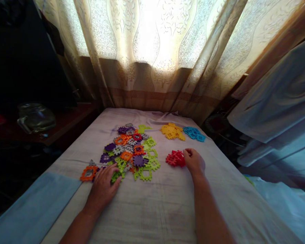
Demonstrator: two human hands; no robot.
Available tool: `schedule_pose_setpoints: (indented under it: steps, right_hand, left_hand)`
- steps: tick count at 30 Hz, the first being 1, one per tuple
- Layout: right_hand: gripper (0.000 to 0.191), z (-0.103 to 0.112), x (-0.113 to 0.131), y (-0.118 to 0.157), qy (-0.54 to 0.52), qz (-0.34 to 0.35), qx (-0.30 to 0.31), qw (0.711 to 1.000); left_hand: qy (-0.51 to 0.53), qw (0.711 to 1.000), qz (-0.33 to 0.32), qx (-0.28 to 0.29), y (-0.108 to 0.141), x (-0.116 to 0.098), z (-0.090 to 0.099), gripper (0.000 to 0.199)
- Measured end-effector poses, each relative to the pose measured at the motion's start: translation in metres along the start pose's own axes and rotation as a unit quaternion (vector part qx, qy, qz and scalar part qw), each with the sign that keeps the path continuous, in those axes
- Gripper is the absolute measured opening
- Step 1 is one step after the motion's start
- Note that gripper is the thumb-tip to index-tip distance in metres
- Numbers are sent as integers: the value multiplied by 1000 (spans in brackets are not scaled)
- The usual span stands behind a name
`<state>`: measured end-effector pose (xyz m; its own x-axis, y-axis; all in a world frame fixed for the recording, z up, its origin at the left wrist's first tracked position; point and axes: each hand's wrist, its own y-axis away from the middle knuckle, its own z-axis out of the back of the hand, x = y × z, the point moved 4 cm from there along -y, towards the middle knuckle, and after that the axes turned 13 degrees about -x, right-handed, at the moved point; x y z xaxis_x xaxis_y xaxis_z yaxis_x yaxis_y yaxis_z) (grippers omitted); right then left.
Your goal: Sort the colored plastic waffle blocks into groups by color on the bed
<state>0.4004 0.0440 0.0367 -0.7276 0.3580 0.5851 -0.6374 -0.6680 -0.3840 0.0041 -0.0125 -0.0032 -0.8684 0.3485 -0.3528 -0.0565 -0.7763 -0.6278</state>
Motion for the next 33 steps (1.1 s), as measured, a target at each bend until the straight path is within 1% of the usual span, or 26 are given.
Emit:
schedule_pose_setpoints:
  steps: [2, 4, 6, 8, 10, 13, 15, 17, 19, 20, 21, 22, 24, 25, 26, 27, 29, 31, 33]
  right_hand:
    - [34, 2, 12, 5, 11, 33, -27, 999]
    - [32, -3, 35, 19, -13, 88, -21, 996]
    - [29, -15, 63, 43, -41, 161, 30, 986]
    - [27, -30, 90, 74, -59, 240, 98, 964]
    - [27, -41, 110, 104, -67, 292, 140, 944]
    - [29, -49, 126, 137, -78, 340, 171, 921]
    - [31, -51, 132, 151, -96, 362, 184, 909]
    - [32, -52, 136, 159, -129, 387, 202, 890]
    - [32, -52, 139, 160, -164, 401, 212, 876]
    - [32, -52, 139, 156, -170, 397, 209, 878]
    - [31, -52, 137, 150, -161, 382, 201, 887]
    - [30, -52, 135, 141, -136, 360, 188, 904]
    - [29, -53, 130, 121, -54, 307, 161, 937]
    - [29, -53, 127, 111, -10, 287, 154, 945]
    - [29, -54, 126, 102, 29, 277, 154, 948]
    - [29, -55, 127, 96, 60, 278, 160, 945]
    - [28, -59, 130, 87, 100, 304, 183, 930]
    - [27, -63, 136, 82, 117, 339, 205, 911]
    - [26, -67, 140, 80, 120, 361, 219, 898]
  left_hand:
    - [-3, 1000, -4, -3, 0, 1, 0, 23]
    - [-5, 1000, -7, -6, -1, 1, 0, 24]
    - [-4, 1000, -11, -8, -1, 1, -1, 24]
    - [-3, 1000, -12, -9, -1, 0, 0, 25]
    - [-4, 1000, -12, -10, 0, 0, -1, 25]
    - [-8, 1000, -20, -19, 2, -1, -1, 29]
    - [-14, 999, -34, -33, 3, -2, -1, 36]
    - [-23, 998, -49, -39, 3, -4, -1, 45]
    - [-33, 997, -60, -33, 4, -5, -2, 49]
    - [-37, 997, -62, -28, 5, -5, -2, 48]
    - [-40, 997, -62, -23, 5, -6, -3, 46]
    - [-43, 997, -60, -19, 6, -5, -3, 44]
    - [-46, 998, -50, -14, 6, -4, -4, 42]
    - [-46, 998, -44, -12, 7, -4, -4, 42]
    - [-43, 998, -39, -12, 7, -4, -4, 43]
    - [-40, 998, -35, -12, 7, -3, -4, 43]
    - [-35, 999, -33, -13, 7, -4, -4, 43]
    - [-33, 999, -33, -16, 6, -4, -4, 43]
    - [-30, 999, -35, -16, 6, -4, -3, 42]
